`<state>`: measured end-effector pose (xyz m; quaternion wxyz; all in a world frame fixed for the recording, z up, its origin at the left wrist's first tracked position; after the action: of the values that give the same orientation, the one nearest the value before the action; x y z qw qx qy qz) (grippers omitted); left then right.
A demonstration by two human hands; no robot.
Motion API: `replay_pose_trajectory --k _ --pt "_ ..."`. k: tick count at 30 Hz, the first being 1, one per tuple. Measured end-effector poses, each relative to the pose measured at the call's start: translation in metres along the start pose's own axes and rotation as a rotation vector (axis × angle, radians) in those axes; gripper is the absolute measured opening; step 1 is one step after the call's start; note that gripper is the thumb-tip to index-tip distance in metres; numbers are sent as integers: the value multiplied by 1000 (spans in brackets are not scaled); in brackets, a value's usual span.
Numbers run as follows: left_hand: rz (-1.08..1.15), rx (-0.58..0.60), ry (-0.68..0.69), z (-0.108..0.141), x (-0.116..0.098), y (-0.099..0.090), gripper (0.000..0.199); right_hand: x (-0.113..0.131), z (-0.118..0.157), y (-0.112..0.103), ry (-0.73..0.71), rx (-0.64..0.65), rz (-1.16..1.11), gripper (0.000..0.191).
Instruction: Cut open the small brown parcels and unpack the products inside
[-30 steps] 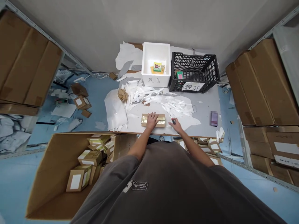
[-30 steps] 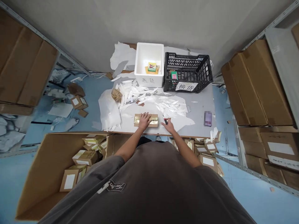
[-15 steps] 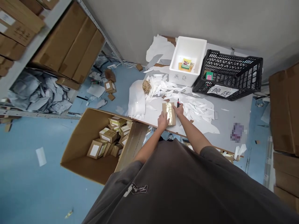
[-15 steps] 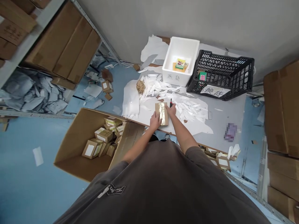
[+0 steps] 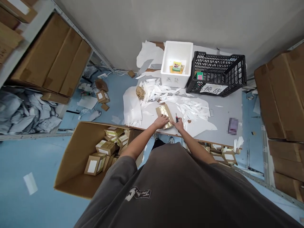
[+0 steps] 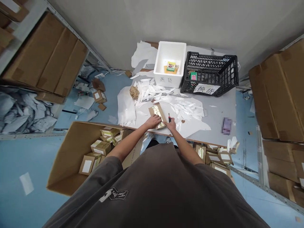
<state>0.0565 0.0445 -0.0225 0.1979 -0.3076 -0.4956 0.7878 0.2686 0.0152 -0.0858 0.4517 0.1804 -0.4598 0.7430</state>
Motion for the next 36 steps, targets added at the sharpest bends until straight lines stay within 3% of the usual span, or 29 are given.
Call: replay_pose_trajectory --k 4,8,12,16,19,29,36 --pt "65 -43 -286 -3 -19 -1 63 35 -35 -2 -57 7 52 67" --pt "80 -116 -507 2 -37 7 53 53 -47 -11 -147 54 44 64" --pt "135 -85 -553 4 -41 12 57 33 -27 -32 -207 154 -62 42" --pt "131 -57 -548 1 -36 11 65 3 -1 -56 -199 523 -126 33" --pt "109 -40 -537 -2 -32 11 66 -3 3 -70 -255 647 -65 34" --pt "133 -7 -546 -2 -30 9 68 8 -6 -81 -387 428 277 31" --pt "136 13 -543 -3 -26 7 69 19 -2 -59 -457 410 499 27"
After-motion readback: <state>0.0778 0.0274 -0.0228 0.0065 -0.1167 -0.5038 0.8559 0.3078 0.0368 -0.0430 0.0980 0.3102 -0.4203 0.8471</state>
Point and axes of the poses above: each hand's wrist, its own z-axis away from the middle knuckle, its own y-axis out of the palm, x = y × z, the point moved 1 cm from there along -z, towards the middle knuckle, and after that the axes turned 4 degrees about -y, right-handed, at the moved point
